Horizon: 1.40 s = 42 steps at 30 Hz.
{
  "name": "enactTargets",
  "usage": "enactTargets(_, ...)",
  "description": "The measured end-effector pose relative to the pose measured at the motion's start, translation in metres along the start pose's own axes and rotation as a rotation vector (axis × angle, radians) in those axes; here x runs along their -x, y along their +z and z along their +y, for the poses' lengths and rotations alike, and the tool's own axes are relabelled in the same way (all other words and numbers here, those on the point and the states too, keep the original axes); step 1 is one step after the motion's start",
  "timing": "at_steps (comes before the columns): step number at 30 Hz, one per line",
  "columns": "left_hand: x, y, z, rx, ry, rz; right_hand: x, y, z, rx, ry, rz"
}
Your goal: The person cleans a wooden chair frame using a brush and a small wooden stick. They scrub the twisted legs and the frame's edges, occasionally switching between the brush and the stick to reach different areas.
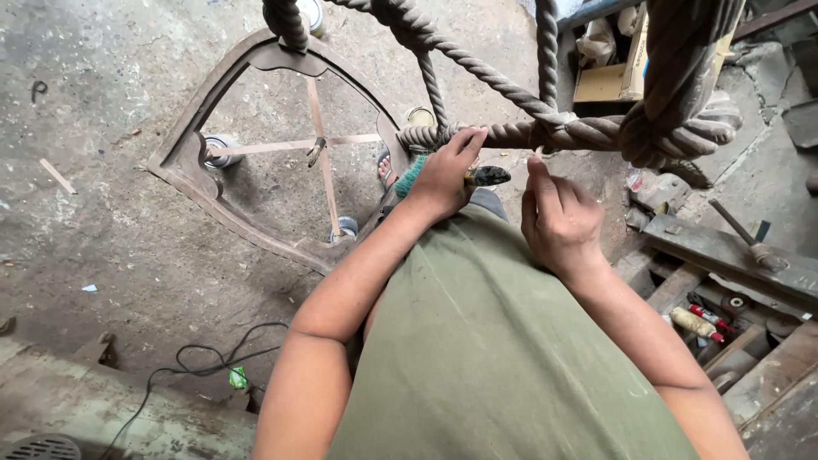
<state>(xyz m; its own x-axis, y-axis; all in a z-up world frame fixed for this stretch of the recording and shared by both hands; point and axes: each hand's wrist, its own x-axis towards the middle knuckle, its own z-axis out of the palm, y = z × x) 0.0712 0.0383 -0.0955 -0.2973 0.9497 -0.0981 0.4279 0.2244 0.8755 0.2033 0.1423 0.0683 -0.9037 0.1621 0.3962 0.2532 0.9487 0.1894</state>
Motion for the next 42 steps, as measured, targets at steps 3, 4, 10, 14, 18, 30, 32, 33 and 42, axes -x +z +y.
enactTargets(3, -0.001, -0.001, 0.002, 0.002, 0.004, -0.004, -0.003, -0.003, -0.005, 0.01, 0.019, -0.034)
enactTargets(4, 0.0, -0.003, 0.004, 0.0, 0.001, 0.001, -0.005, -0.004, -0.009, 0.024, 0.039, -0.094)
enactTargets(10, 0.001, 0.002, 0.0, 0.017, 0.0, 0.009, 0.003, 0.006, -0.002, -0.059, -0.005, 0.015)
enactTargets(14, 0.001, -0.003, 0.005, 0.028, 0.003, 0.017, 0.01, 0.012, -0.004, -0.02, 0.101, -0.095)
enactTargets(18, 0.004, -0.002, 0.005, 0.043, -0.008, -0.012, 0.008, 0.014, -0.003, -0.245, 0.06, 0.044)
enactTargets(30, 0.023, -0.046, 0.058, 0.138, 0.205, 0.14, 0.023, -0.001, 0.0, -0.54, 0.283, -0.205)
enactTargets(32, 0.032, -0.048, 0.07, 0.177, 0.319, 0.151, 0.037, 0.001, -0.001, -0.714, 0.361, -0.25)
enactTargets(33, 0.031, -0.043, 0.068, 0.185, 0.327, 0.13, 0.038, 0.002, 0.001, -0.748, 0.331, -0.276)
enactTargets(42, 0.038, -0.029, 0.073, 0.117, 0.291, 0.292, 0.012, -0.026, -0.004, -0.765, 0.259, -0.364)
